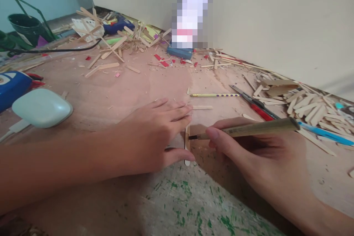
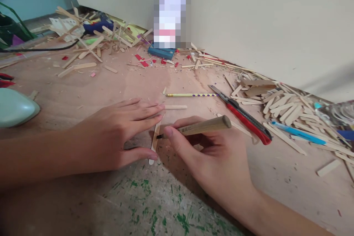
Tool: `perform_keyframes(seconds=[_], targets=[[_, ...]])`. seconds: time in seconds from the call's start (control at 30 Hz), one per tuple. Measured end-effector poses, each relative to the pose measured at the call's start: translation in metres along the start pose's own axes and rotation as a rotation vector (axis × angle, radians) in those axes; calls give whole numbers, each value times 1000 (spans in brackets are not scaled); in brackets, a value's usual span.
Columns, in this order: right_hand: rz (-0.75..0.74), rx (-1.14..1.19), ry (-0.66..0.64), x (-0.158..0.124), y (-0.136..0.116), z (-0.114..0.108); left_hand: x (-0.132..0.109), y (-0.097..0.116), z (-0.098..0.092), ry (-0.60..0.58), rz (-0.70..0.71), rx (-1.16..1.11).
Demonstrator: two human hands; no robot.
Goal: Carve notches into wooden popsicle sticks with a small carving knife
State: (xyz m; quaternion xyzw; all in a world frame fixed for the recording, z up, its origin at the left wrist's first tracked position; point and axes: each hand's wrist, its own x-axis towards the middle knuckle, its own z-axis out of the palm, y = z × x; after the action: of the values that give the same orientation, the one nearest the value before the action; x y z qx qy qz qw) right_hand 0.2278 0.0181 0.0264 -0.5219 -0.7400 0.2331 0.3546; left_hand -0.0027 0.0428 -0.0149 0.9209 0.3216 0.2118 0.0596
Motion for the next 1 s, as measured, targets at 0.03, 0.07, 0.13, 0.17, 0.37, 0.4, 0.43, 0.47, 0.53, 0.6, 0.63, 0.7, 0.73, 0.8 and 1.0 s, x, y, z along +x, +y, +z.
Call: perform_keyframes(seconds=[0.03,0.07,0.13,0.17,0.37,0.4,0.43,0.47,0.53,0.6,0.63,0.7,0.73,0.8,1.0], targets=[[-12,-10,6,-1,1,0,0,0,0,2,1,-1],[-27,-25,16,-1,1,1,0,0,0,4,2,-3],[-61,-57,34,-3,1,1,-1,0,-1,2,3,-9],[-80,-70,41,-4,0,2,-1,1,-1,-2,1,-11],[-123,-84,20,-8,-9,10,-1,1,0,-57,-30,-19],[-116,-70,25,-9,-9,12,-1,0,0,-67,-38,-14],[-107,-53,35,-10,-9,13,0,0,0,-80,-44,-9],[-95,-37,42,-11,-8,14,0,0,-1,-96,-48,-4],[-81,-2,28,-12,-6,13,2,0,-2,-140,-53,5],[-80,27,-14,-10,-5,9,4,0,-2,-170,-60,15],[-82,35,-45,-9,-5,6,4,1,-1,-171,-62,23],[-87,43,-87,-5,-8,-2,4,1,1,-147,-65,34],[-80,41,-88,-4,-10,-6,3,1,3,-133,-65,34],[-58,28,-36,-3,-16,-15,2,1,5,-106,-64,21],[-47,-89,126,-7,-27,-27,-1,2,3,-62,-50,-11]])
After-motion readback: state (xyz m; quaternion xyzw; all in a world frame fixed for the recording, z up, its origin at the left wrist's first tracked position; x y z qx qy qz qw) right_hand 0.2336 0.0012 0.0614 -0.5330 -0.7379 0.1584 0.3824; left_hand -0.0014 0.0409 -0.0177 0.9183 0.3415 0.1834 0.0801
